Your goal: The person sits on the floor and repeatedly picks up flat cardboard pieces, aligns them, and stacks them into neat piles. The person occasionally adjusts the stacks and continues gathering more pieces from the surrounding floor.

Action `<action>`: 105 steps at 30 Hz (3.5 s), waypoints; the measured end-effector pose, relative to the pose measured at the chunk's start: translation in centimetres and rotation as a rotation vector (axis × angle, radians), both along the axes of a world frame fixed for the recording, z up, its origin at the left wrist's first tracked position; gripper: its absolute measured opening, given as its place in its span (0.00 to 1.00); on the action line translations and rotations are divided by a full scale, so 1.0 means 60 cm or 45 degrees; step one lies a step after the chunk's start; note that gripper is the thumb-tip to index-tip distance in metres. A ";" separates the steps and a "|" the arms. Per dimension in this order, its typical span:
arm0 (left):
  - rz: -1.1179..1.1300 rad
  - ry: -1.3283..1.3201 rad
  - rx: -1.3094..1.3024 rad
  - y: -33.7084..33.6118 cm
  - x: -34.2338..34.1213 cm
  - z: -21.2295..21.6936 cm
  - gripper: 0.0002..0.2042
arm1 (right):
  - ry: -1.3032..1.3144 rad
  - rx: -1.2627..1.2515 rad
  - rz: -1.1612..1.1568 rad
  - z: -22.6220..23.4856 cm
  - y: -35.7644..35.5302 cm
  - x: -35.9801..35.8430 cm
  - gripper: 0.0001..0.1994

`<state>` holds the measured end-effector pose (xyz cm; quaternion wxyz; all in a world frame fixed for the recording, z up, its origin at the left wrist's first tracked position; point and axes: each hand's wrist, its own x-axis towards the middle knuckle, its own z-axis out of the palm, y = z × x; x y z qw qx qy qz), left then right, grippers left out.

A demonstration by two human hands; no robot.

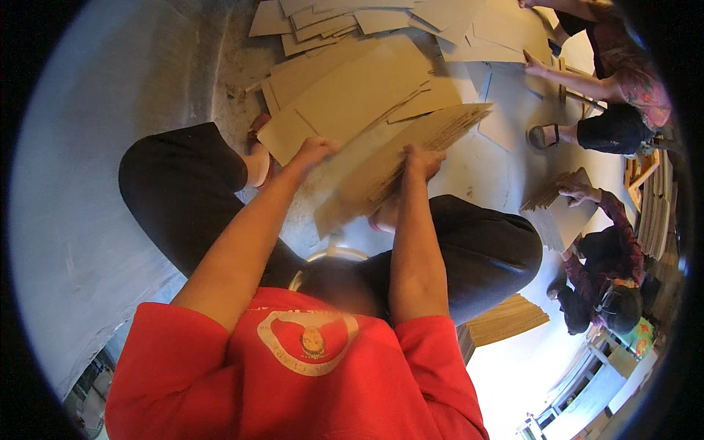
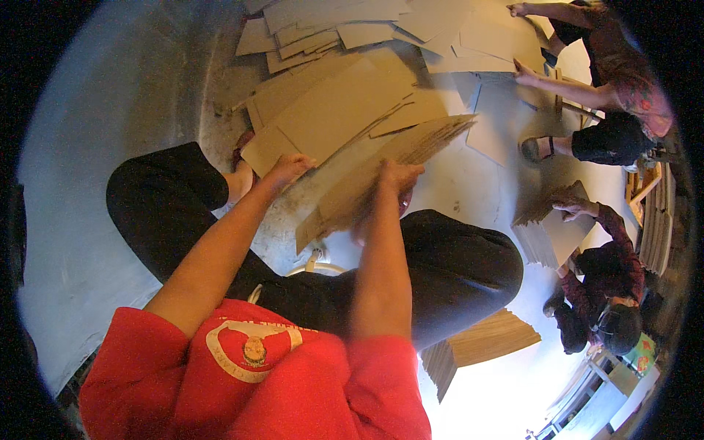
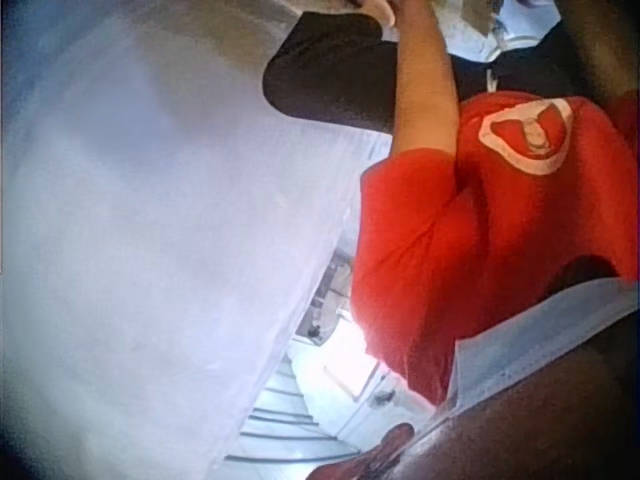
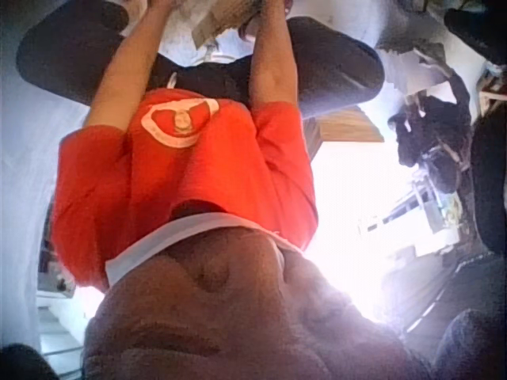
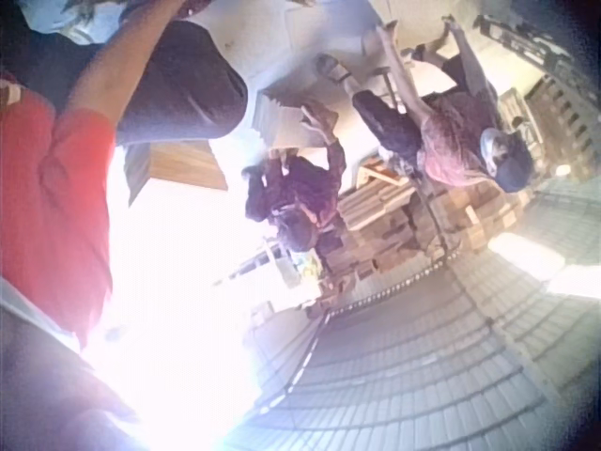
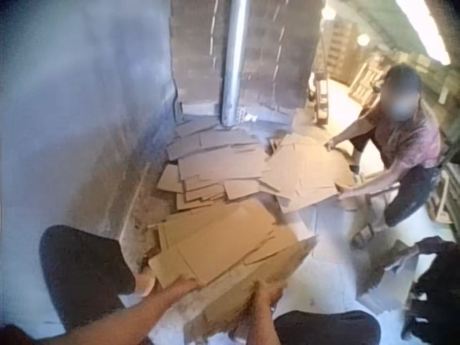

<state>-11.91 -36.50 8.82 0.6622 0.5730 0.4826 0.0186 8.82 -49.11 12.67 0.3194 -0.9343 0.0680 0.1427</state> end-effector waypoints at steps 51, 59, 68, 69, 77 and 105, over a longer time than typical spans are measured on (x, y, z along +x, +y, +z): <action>-0.269 -0.756 0.481 0.031 0.135 0.094 0.35 | -0.235 0.802 0.964 0.272 -0.108 0.061 0.49; -0.179 -0.724 0.108 0.035 0.118 0.078 0.39 | -1.182 -0.053 1.577 0.364 -0.025 0.034 0.49; -0.261 -0.668 0.609 0.014 0.111 0.114 0.36 | -1.041 -0.049 1.692 0.267 -0.017 0.002 0.50; -0.234 -0.683 0.536 0.017 0.108 0.095 0.36 | -0.965 -0.107 1.759 0.233 -0.018 0.000 0.49; -0.084 -0.755 0.110 0.015 0.108 0.051 0.33 | -0.896 -0.337 1.920 0.217 -0.006 -0.001 0.55; -0.906 0.404 1.364 -0.144 0.231 0.033 0.13 | -0.528 0.101 1.018 0.472 -0.273 0.116 0.24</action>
